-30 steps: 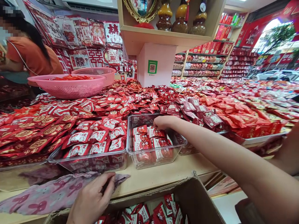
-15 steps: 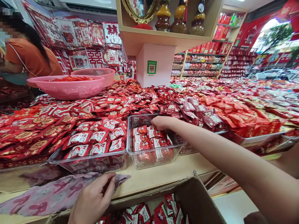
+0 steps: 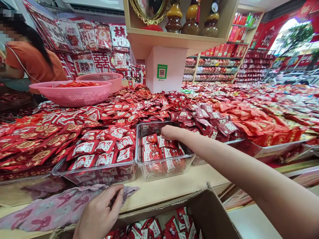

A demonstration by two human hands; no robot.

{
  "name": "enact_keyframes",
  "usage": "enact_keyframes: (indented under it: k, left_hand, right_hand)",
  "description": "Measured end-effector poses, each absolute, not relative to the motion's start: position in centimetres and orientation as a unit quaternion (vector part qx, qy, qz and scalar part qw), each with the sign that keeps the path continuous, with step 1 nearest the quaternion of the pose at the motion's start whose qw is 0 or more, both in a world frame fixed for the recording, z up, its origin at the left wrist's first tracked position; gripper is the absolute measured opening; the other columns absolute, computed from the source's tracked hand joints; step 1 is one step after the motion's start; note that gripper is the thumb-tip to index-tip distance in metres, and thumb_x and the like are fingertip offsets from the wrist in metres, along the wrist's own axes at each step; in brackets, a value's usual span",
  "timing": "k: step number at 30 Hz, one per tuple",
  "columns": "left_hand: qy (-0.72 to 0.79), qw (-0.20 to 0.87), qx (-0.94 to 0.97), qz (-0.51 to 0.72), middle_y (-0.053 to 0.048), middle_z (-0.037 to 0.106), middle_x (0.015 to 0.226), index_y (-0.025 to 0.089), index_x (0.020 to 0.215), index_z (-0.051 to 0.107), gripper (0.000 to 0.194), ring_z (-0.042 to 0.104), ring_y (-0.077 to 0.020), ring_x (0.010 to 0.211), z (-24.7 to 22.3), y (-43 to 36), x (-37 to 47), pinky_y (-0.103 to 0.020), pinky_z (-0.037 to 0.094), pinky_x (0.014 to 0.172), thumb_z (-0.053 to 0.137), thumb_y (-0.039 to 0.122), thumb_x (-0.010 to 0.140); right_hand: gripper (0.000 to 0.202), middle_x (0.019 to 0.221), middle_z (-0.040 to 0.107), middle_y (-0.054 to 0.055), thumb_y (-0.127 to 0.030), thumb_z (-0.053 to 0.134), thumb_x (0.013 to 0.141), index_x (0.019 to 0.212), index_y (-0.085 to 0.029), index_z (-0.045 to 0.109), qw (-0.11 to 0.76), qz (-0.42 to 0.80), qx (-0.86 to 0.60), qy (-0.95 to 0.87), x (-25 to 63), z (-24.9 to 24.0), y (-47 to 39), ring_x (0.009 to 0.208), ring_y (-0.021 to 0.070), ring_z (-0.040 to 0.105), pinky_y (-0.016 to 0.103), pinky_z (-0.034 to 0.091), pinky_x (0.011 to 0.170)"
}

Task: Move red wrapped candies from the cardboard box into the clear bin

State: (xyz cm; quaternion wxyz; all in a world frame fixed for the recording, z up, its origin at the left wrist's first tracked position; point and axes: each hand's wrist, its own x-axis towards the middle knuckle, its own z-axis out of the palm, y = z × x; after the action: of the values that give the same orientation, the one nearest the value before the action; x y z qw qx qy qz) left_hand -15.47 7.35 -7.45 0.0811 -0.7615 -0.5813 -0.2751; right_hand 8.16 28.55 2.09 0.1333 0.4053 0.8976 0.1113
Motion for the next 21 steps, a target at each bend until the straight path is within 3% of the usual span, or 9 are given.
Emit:
enact_keyframes:
  k: [4,9,15,18,21]
  left_hand:
    - [-0.571,0.096,-0.764,-0.284,0.0,0.068,0.081,0.021,0.087,0.058,0.021,0.064,-0.0127,0.07,-7.2,7.3,-15.4,-0.017,0.048,0.061,0.042,0.033,0.079]
    - [-0.573,0.089,-0.762,-0.289,0.001,0.068,0.081,0.021,0.087,0.058,0.019,0.064,-0.0116,0.069,-7.1,7.3,-15.3,-0.016,0.048,0.063,0.043,0.032,0.079]
    - [-0.576,0.087,-0.762,-0.285,-0.001,0.068,0.082,0.021,0.088,0.058,0.021,0.064,-0.0123,0.068,-7.2,7.2,-15.4,-0.017,0.048,0.063,0.043,0.033,0.079]
    - [-0.567,0.091,-0.766,-0.289,0.0,0.068,0.081,0.021,0.088,0.057,0.021,0.063,-0.0128,0.07,-7.1,7.3,-15.3,-0.018,0.047,0.063,0.043,0.033,0.079]
    - [-0.564,0.094,-0.768,-0.287,0.0,0.068,0.082,0.021,0.088,0.056,0.02,0.063,-0.0127,0.071,-7.0,7.3,-15.3,-0.018,0.047,0.064,0.042,0.033,0.08]
  right_hand:
    - [0.028,0.09,0.063,0.013,-0.021,0.041,0.077,0.089,-0.009,0.064,0.07,0.115,0.402,0.906,8.3,2.1,28.0,0.084,0.0215,0.058,0.026,0.04,0.068]
    - [0.037,0.089,0.063,0.011,-0.043,0.05,0.072,0.09,-0.012,0.063,0.045,0.064,0.368,0.927,8.2,2.5,26.5,0.083,0.0199,0.057,0.024,0.04,0.068]
    - [0.032,0.091,0.063,0.011,-0.026,0.059,0.063,0.091,-0.011,0.063,0.1,0.048,0.388,0.915,8.4,2.4,26.5,0.083,0.0196,0.057,0.022,0.039,0.065]
    - [0.026,0.086,0.064,0.007,-0.03,0.053,0.069,0.089,-0.015,0.063,0.083,-0.013,0.408,0.909,8.6,2.5,26.6,0.077,0.0165,0.058,0.02,0.038,0.06]
    - [0.025,0.09,0.064,0.006,-0.02,0.044,0.075,0.092,-0.015,0.061,0.032,-0.006,0.416,0.909,8.7,2.5,26.7,0.082,0.0153,0.057,0.02,0.038,0.066]
